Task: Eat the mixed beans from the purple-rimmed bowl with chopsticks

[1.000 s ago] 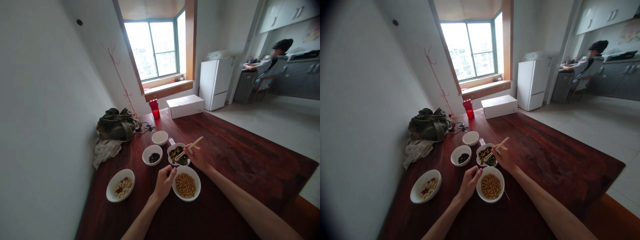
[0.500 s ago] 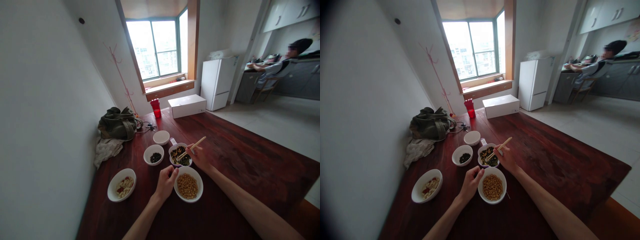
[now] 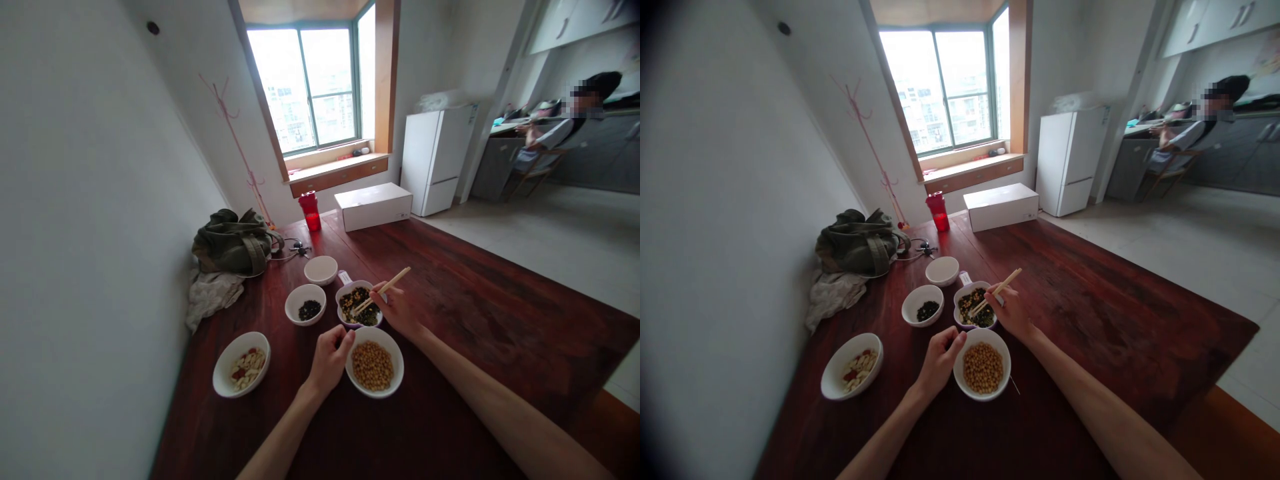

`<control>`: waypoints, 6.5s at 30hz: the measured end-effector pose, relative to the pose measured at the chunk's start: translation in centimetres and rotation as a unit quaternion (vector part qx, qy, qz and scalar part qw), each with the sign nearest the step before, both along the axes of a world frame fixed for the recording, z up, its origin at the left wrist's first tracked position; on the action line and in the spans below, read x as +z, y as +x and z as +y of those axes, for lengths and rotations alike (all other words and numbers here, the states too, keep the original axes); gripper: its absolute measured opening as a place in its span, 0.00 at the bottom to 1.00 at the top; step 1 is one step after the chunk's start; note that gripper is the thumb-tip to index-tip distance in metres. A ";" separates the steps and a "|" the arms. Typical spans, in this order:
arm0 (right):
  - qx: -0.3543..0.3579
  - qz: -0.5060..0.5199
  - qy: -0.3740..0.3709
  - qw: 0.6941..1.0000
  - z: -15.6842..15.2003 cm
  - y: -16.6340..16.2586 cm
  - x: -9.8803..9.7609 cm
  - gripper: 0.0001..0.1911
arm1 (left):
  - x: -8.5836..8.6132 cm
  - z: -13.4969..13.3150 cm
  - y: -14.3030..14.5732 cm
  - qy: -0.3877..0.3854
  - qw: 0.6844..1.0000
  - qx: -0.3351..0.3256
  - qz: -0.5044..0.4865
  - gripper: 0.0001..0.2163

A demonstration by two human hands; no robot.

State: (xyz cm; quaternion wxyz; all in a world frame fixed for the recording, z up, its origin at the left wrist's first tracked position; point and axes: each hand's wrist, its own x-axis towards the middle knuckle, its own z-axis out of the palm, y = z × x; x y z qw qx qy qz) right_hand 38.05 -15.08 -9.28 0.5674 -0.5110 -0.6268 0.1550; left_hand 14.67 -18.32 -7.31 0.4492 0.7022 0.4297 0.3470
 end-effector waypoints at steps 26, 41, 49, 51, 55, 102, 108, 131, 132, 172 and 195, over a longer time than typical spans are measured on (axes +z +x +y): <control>-0.017 0.225 -0.025 0.974 0.8 0.9 1.6 0.19 | 0.5 -0.2 0.1 -0.012 1.000 -0.002 -0.002 0.25; -0.005 0.034 0.034 0.999 0.8 0.1 -0.3 0.17 | 0.6 -0.3 0.1 -0.011 1.000 -0.005 -0.014 0.23; -0.077 -0.003 0.088 0.993 0.4 1.6 0.9 0.14 | 0.2 -0.2 0.0 -0.012 1.000 -0.002 -0.007 0.23; -0.074 -0.065 0.106 0.990 0.5 2.1 1.1 0.14 | 0.1 -0.2 0.0 -0.011 1.000 -0.003 -0.008 0.24; -0.002 -0.126 0.095 0.987 0.8 1.7 1.0 0.14 | 0.2 -0.1 0.0 -0.005 1.000 -0.004 -0.007 0.23; 0.019 0.092 0.002 0.996 0.4 0.3 0.3 0.17 | 0.2 -0.2 0.1 -0.019 1.000 0.004 -0.005 0.24; -0.058 0.133 0.002 0.989 0.5 1.1 0.6 0.18 | 0.3 -0.2 0.1 -0.016 1.000 0.002 -0.003 0.24; -0.044 0.090 -0.024 0.995 0.5 0.5 -0.2 0.15 | 0.3 -0.2 0.1 -0.016 1.000 0.003 -0.003 0.25; -0.045 0.087 -0.025 0.995 0.5 0.5 -0.1 0.15 | 0.3 -0.2 0.1 -0.017 1.000 0.004 -0.002 0.25; -0.021 0.185 -0.036 0.982 1.2 1.8 0.7 0.18 | 0.5 -0.3 0.3 -0.025 1.000 0.006 0.003 0.24; -0.017 0.067 -0.023 0.997 0.7 1.4 -0.1 0.15 | 0.7 -0.4 0.2 -0.014 1.000 -0.002 -0.008 0.23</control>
